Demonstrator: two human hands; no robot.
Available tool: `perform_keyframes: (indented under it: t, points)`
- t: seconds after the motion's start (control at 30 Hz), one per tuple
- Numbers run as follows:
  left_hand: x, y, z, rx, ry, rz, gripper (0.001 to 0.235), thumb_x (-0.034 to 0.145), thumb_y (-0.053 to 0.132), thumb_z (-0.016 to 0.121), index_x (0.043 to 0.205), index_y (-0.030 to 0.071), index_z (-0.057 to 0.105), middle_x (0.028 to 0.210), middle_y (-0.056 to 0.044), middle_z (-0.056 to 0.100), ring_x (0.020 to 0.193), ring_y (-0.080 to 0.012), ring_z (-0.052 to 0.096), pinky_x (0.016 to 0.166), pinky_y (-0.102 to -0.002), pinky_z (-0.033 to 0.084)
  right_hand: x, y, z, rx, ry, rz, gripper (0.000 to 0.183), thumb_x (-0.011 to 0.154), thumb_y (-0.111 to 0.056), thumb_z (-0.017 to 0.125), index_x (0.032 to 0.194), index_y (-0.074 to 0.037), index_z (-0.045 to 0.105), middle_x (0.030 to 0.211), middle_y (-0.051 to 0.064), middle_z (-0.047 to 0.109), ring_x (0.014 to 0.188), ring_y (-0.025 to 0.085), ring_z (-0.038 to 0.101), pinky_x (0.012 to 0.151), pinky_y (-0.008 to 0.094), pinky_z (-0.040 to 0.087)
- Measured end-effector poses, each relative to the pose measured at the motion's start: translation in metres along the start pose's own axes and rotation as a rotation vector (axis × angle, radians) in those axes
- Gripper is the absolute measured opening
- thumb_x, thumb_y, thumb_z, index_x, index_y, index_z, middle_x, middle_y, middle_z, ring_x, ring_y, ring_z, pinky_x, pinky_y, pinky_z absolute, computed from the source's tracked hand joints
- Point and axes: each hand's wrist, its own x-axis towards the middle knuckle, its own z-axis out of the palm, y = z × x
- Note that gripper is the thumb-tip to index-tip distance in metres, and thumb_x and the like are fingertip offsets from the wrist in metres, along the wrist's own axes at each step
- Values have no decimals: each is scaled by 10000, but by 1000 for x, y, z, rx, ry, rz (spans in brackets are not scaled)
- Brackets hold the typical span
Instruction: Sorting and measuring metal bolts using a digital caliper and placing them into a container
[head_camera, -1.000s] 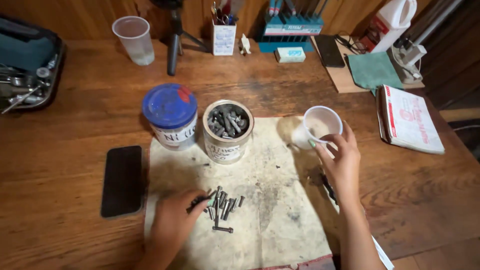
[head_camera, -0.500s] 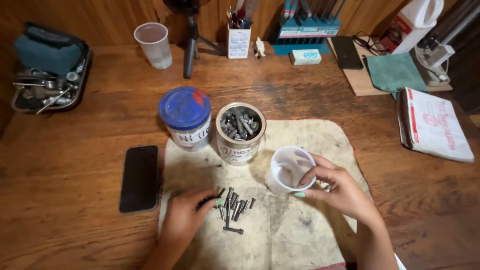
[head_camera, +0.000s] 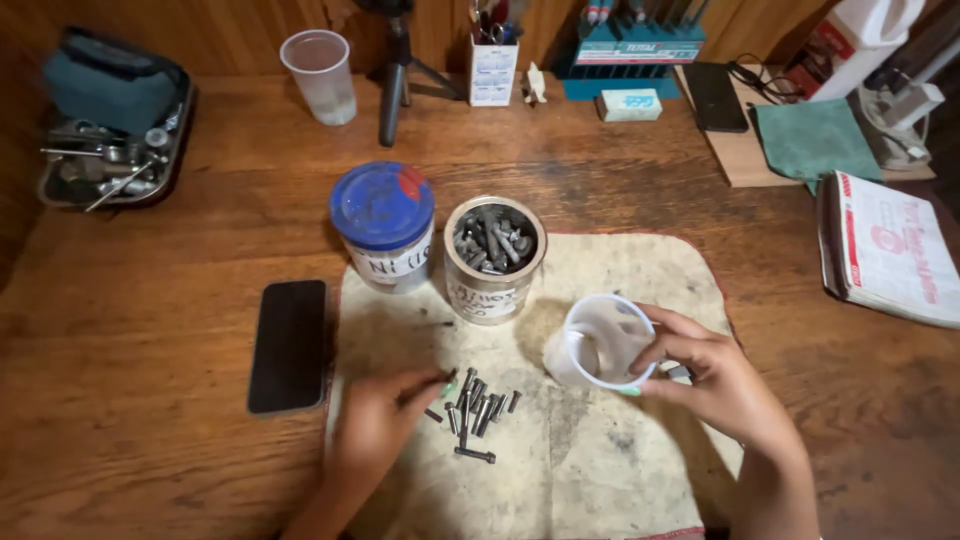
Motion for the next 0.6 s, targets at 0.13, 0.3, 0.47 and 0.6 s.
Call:
perform_keyframes:
  t: [0.13,0.3,0.47,0.6]
  points:
    - [40,89,-6,144,62,322,135,839,199,735,910,84,745,954,-15,763,887,-138,707,832,-259,513,-1,-6,-1,7,-23,-1,124,683,-143,836,771,-102,759,1412,128,586,1321,238,551,1058,339,382]
    - [88,165,58,-176,-299,563,109,958,143,600,962,146,708,950,-89,731,1000,-314,698,882,-414,562,2,-15,5,-68,76,-32,230,603,-104,876,804,-112,764,1222,167,690,1133,373,662,926,496,501]
    - [126,171,94,641,-681,590,67,832,153,681,896,167,691,879,-12,674,840,-238,698,770,-400,578,0,10,3,-40,131,-6,190,658,-113,846,827,-84,764,1195,153,698,1254,304,591,995,433,474]
    - [86,173,33,173,-378,881,233,827,-15,723,1045,34,658,1000,-76,675,876,-237,696,817,-365,592,1,0,6,21,226,150,166,726,-58,775,883,-47,722,1390,136,594,1231,233,600,948,334,568]
